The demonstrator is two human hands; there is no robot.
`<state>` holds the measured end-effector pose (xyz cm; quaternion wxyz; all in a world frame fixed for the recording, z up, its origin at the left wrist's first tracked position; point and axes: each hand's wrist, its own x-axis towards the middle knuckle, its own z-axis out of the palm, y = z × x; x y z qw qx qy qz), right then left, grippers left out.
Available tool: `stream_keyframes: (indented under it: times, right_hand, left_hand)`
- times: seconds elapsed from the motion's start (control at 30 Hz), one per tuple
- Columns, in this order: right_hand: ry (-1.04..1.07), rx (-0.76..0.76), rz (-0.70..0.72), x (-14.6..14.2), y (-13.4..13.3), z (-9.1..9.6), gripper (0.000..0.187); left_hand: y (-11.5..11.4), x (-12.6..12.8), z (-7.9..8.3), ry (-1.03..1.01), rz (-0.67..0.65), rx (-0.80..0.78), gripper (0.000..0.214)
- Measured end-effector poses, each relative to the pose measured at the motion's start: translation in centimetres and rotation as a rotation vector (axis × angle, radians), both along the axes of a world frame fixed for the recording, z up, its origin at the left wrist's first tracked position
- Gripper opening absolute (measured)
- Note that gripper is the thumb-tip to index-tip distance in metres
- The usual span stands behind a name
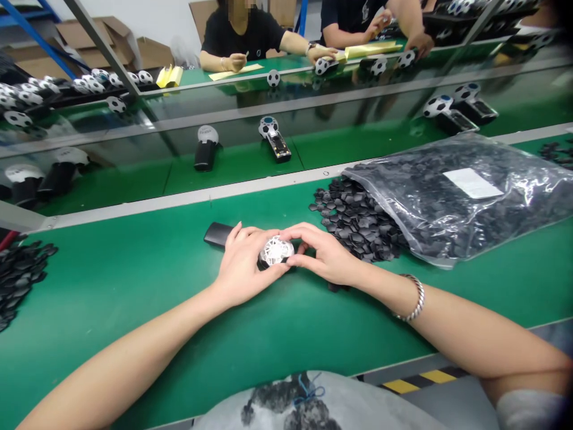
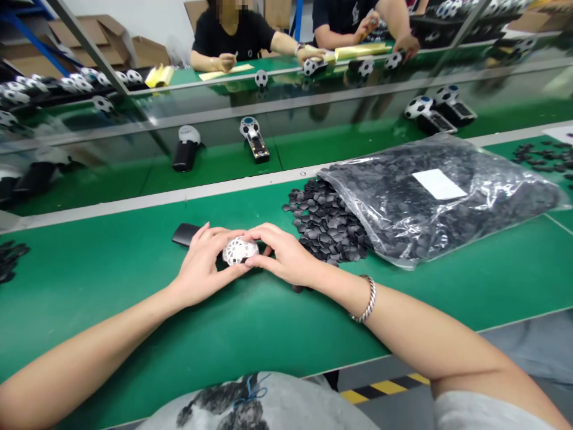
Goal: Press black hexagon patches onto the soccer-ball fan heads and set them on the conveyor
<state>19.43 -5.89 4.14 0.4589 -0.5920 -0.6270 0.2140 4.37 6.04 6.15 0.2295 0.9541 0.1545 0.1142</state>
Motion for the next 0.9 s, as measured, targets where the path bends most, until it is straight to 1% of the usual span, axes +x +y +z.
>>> stream_keyframes:
  times: [0.13, 0.2, 0.3, 0.4, 0.5, 0.6, 0.67, 0.73, 0.83, 0.9]
  right_hand:
    - [0.021, 0.026, 0.004, 0.1, -0.1, -0.2, 0.033]
    - [-0.041, 0.076, -0.006, -0.1, -0.2, -0.2, 0.026]
    - [-0.236, 0.214, -0.026, -0.5, -0.4, -0.2, 0.012]
    - [-0.374, 0.352, -0.026, -0.9, -0.8, 0.0, 0.008]
    - [-0.414, 0.474, 0.005, -1.0, -1.3, 0.2, 0.008]
    - [-0.422, 0.543, -0.047, -0.8, -1.8, 0.5, 0.009]
    - [-0.428, 0.558, -0.065, -0.7, -2.0, 0.7, 0.010]
    - [-0.445, 0.548, -0.022, -0.5, -2.0, 0.7, 0.010]
    - [-0.446, 0.452, 0.040, -0.4, -1.8, 0.6, 0.009]
    - [-0.413, 0.357, 0.028, -0.4, -1.5, 0.3, 0.008]
  left_hand:
    - [0.0, -0.2, 0.0, -0.013, 0.003, -0.014, 0.047]
    - [0.0, -0.2, -0.1, -0.021, 0.011, -0.007, 0.049]
    - [0.1, -0.1, -0.3, -0.017, 0.014, -0.005, 0.052]
    - [0.3, -0.1, -0.5, -0.014, 0.000, -0.006, 0.058]
    - [0.5, -0.1, -0.6, -0.010, -0.014, -0.007, 0.062]
    - [0.6, -0.1, -0.7, -0.003, -0.010, -0.010, 0.064]
    - [0.6, -0.1, -0.7, -0.003, -0.006, -0.007, 0.065]
    - [0.6, 0.0, -0.6, -0.004, -0.006, -0.004, 0.065]
    - [0.5, 0.0, -0.6, 0.001, -0.004, -0.003, 0.065]
    - [0.5, 0.0, -0.5, 0.006, -0.006, -0.007, 0.066]
